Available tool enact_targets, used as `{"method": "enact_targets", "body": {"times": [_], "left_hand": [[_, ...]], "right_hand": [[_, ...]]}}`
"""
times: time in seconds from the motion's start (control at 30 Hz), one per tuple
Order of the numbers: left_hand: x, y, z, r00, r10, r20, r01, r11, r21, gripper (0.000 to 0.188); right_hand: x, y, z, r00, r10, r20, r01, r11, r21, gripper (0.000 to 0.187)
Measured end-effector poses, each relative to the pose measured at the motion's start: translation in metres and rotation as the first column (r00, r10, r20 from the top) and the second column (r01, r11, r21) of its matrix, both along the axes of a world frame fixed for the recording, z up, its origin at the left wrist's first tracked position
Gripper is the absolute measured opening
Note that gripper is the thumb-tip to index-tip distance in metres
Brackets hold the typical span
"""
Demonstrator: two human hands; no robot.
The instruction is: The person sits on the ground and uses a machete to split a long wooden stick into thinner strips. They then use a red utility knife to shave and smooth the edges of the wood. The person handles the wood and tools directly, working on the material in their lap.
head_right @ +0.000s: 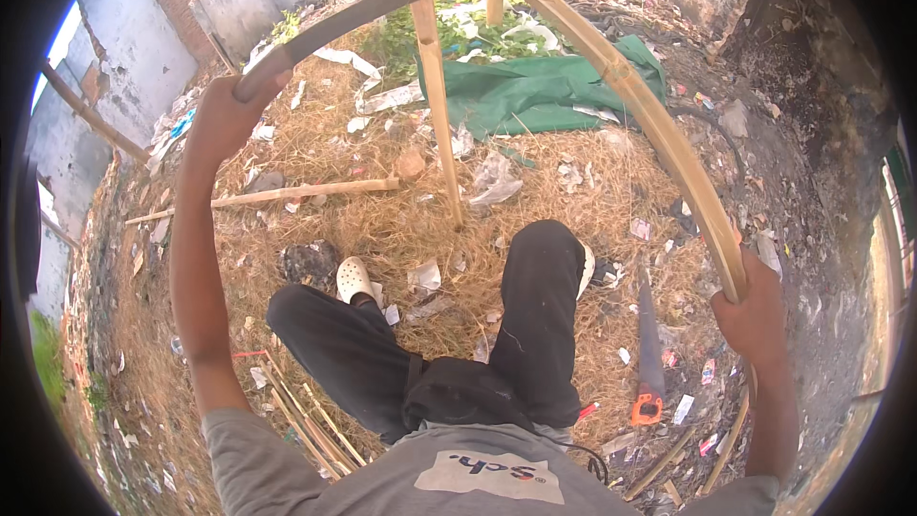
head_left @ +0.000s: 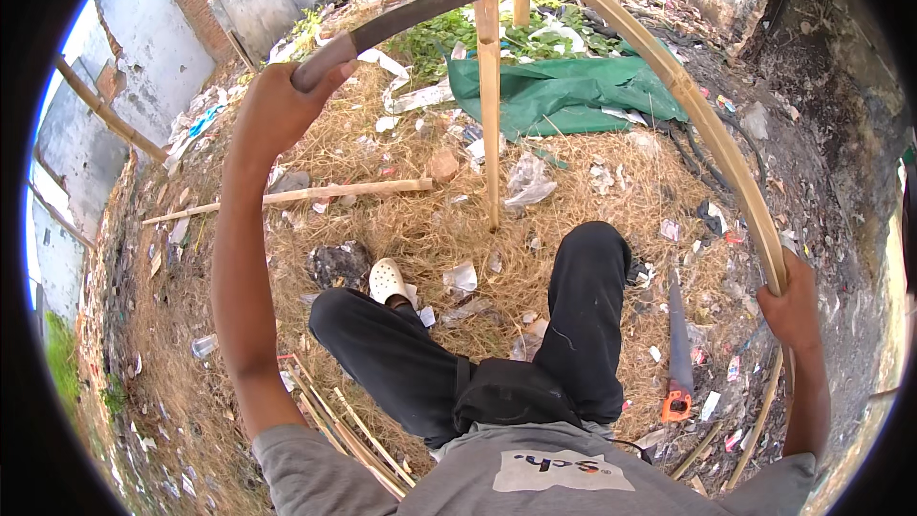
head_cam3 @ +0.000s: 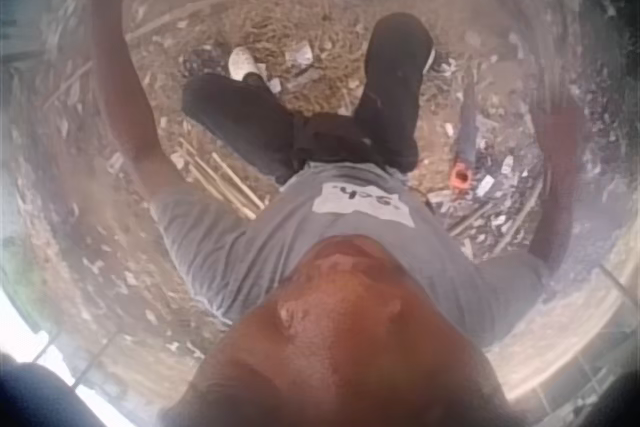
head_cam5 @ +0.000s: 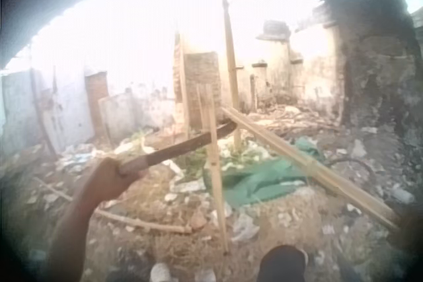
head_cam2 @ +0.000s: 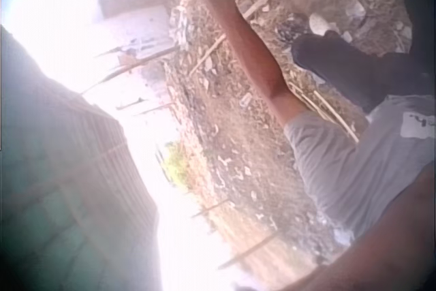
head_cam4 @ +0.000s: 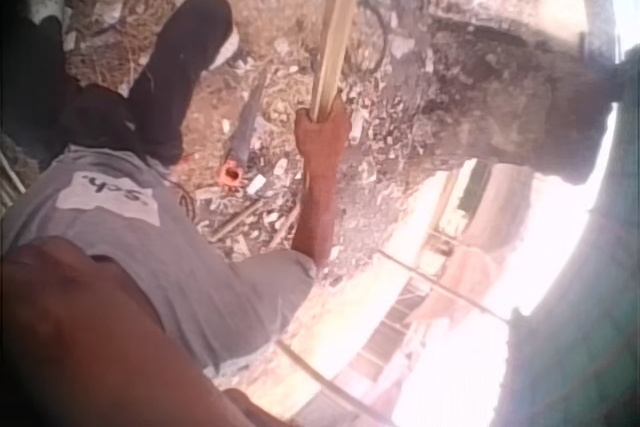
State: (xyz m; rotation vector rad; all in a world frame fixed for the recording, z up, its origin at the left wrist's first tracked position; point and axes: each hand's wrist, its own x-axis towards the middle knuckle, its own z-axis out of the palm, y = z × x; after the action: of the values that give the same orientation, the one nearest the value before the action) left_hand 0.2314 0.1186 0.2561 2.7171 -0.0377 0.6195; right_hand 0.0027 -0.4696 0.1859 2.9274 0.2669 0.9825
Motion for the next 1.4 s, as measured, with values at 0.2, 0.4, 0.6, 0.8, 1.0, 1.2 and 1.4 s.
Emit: {"method": "enact_targets", "body": {"times": [0.2,0.4,0.6,0.8,1.0,1.2,1.4], "left_hand": [[-0.005,0.002,0.010,0.998,0.029,-0.063,-0.028,1.000,0.007,0.070],[-0.003,-0.008,0.004,1.000,-0.026,-0.017,0.026,1.000,-0.008,0.067],[0.004,-0.004,0.006,0.998,-0.017,-0.056,0.019,0.999,0.047,0.066],[0.000,-0.009,0.004,0.998,-0.014,-0.068,0.015,1.000,0.008,0.066],[-0.001,-0.006,0.005,0.999,0.000,-0.033,0.002,0.998,0.061,0.069],[-0.002,-0.003,0.012,0.995,0.049,-0.088,-0.045,0.998,0.053,0.067],[-0.013,-0.015,0.010,0.997,0.049,-0.054,-0.048,0.999,0.017,0.064]], "right_hand": [[0.000,0.029,0.072,0.937,-0.329,-0.115,0.298,0.583,0.756,0.030],[0.011,0.022,0.044,0.960,-0.191,-0.204,0.278,0.721,0.634,0.017],[0.003,0.025,0.036,0.920,-0.307,-0.244,0.390,0.785,0.482,0.030],[0.006,-0.006,0.103,0.975,-0.222,0.012,0.131,0.621,0.773,0.013],[0.011,0.038,0.006,0.922,-0.164,-0.351,0.220,0.967,0.125,0.037],[0.004,0.065,0.050,0.922,-0.132,-0.365,0.381,0.493,0.782,0.051],[0.015,0.036,0.020,0.901,-0.052,-0.430,0.331,0.723,0.607,0.057]]}}
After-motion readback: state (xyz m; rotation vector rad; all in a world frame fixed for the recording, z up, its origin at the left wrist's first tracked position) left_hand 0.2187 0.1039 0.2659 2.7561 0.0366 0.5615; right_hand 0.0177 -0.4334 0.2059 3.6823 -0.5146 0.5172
